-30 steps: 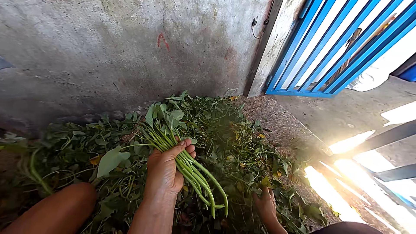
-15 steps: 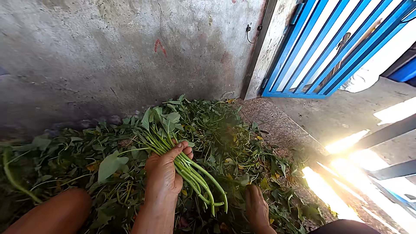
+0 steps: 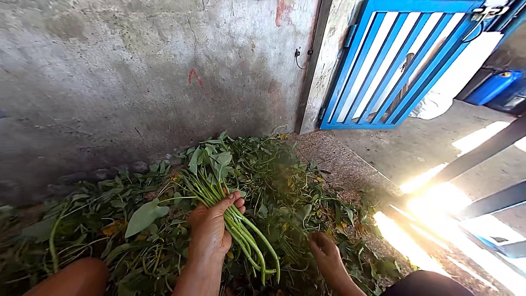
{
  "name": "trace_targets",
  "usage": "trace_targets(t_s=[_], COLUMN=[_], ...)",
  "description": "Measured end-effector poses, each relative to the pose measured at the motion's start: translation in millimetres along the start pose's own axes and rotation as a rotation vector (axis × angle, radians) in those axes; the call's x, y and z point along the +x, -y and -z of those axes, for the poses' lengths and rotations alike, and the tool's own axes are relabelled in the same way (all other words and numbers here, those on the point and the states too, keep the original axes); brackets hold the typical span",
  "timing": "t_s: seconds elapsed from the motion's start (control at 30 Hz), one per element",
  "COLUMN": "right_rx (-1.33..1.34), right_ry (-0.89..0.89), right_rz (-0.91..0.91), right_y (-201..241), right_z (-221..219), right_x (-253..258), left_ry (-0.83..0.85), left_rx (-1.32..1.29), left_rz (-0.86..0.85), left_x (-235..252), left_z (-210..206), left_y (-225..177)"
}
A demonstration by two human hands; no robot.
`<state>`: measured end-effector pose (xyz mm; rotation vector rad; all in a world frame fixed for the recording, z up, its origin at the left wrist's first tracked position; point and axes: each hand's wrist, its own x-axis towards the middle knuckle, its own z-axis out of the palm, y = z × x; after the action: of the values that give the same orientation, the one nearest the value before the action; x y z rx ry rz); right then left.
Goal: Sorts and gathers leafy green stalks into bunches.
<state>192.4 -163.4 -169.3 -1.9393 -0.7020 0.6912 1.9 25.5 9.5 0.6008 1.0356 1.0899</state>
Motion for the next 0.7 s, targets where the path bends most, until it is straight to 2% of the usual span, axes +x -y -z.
trace_targets(t_s=[0.07,0.1,0.2,0.27,0.33,0.4,0.57,0.7], right_rx=[0.134,0.218,0.541,0.512,0.322,0.229,0.399,0.366], right_ry=[0.134,0.102,-0.057,0.021,0.239,0.318,0.246,0.246], right_rz=[-0.172,-0.153,0.055,0.054,-0.151,-0.2,-0.015,0.289], right_y=[11,19,42,39,26,20,71,79], right_z=[5,5,0,1,7,6,18,12], right_x=[2,-2,-20,-21,-15,-12,-38,-36], left_ry=[0.013,0.019,0.018,0.013,0.021,0.029,0.046,0.098], left_rx=[0.008,0.011,0.027,0.03,0.028,0.032,0.057,0.096], left_rz=[0.014,0.018,0.02,0.02,0.019,0.018,0.042,0.079], left_x=[-1,-1,-2,-2,-2,-2,-5,-9], left_z=[-1,-2,0,1,0,0,2,-1], left_y=[3,3,4,5,4,2,6,13])
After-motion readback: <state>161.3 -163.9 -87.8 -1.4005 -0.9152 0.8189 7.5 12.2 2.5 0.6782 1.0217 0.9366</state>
